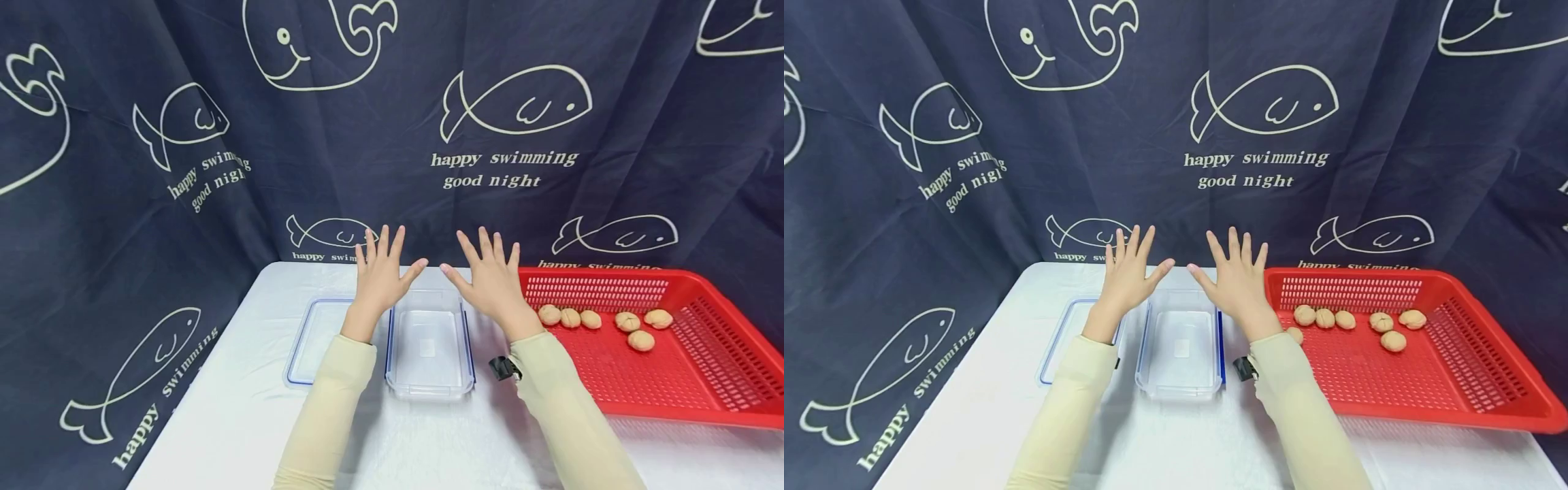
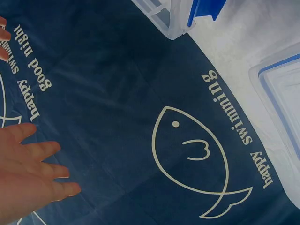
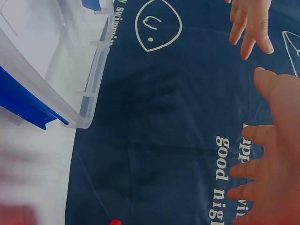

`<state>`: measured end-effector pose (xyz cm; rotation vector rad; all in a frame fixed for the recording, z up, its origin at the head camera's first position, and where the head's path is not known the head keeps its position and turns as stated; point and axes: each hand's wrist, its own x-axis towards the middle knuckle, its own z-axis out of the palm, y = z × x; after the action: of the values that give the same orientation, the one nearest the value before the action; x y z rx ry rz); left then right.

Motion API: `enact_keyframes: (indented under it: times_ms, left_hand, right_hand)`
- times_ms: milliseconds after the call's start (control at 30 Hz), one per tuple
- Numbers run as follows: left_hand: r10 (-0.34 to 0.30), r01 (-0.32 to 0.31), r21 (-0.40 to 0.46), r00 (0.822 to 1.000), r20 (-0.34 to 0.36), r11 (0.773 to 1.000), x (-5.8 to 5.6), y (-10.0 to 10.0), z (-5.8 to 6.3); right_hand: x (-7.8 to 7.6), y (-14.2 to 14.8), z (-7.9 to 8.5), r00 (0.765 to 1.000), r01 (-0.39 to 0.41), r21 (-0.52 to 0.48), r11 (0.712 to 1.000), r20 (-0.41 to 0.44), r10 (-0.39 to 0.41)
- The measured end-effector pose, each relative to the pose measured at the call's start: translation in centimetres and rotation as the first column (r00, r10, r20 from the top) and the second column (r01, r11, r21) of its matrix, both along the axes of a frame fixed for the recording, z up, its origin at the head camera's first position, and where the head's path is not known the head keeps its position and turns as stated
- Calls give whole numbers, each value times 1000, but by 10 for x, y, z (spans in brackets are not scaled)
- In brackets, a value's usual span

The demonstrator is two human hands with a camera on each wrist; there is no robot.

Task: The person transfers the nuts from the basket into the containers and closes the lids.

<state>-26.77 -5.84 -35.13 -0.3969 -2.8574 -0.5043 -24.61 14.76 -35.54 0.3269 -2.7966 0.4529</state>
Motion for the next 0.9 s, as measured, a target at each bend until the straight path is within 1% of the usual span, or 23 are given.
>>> enact_keyframes:
  times_ms: [133, 267, 467, 567, 633, 733, 900]
  left_hand:
    - [-18, 18, 41, 1000, -2, 999, 2, -2, 2]
    - [-44, 44, 90, 999, -2, 995, 3, -3, 3]
    - [-83, 85, 168, 996, -17, 982, 5, -5, 1]
    - [-104, 107, 211, 994, -24, 972, 5, -6, 0]
    - [-123, 127, 247, 992, -29, 961, 6, -7, -1]
    - [-158, 159, 314, 987, -29, 936, 7, -9, -4]
    - [-209, 194, 445, 978, -16, 874, 8, -14, -9]
  right_hand:
    - [0, 2, 3, 999, -20, -17, 1000, -30, 19]
    - [1, 5, 6, 998, -44, -37, 998, -40, 43]
    - [1, 12, 12, 997, -69, -58, 996, -48, 66]
    - [1, 16, 15, 995, -80, -72, 994, -59, 76]
    - [1, 19, 17, 995, -85, -77, 993, -63, 80]
    - [1, 23, 20, 994, -89, -87, 992, -69, 84]
    - [1, 31, 24, 991, -107, -114, 988, -94, 96]
